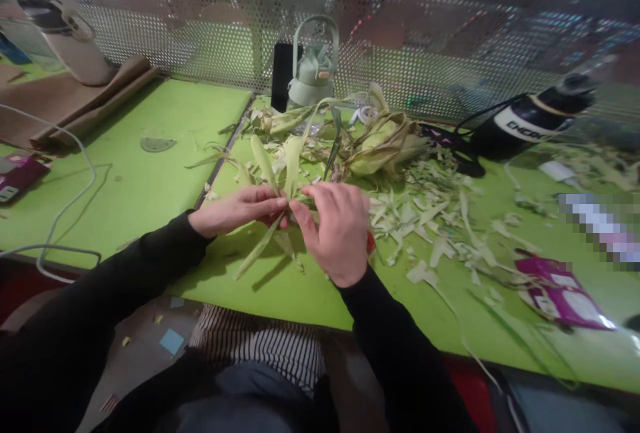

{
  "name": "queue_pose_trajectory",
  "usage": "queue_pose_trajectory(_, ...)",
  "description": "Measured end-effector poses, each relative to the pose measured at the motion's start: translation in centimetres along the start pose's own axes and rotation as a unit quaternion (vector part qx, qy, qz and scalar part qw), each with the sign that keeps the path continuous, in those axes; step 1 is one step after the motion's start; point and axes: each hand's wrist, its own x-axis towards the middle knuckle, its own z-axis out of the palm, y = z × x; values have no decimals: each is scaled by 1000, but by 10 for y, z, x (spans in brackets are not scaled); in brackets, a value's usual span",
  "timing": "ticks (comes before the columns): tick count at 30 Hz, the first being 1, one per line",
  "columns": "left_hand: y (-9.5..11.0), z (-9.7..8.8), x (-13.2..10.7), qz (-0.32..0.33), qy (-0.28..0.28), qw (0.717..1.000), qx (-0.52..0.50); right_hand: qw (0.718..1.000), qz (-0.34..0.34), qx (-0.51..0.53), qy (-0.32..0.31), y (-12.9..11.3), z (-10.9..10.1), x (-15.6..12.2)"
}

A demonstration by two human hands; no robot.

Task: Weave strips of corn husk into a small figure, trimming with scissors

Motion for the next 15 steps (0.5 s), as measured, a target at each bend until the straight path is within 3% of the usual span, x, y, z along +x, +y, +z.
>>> queue_pose_trajectory(4, 1, 9, -3, 32, -46, 995, 86, 971, 145, 145, -122, -6, 2, 4)
queue_pose_trajectory(9, 3, 24, -7, 36, 5, 993, 117, 913, 268, 302, -52, -16, 7, 1)
queue_pose_trajectory(15, -7, 33, -6, 8, 32, 999, -28, 850, 337, 404, -18, -22, 11, -5)
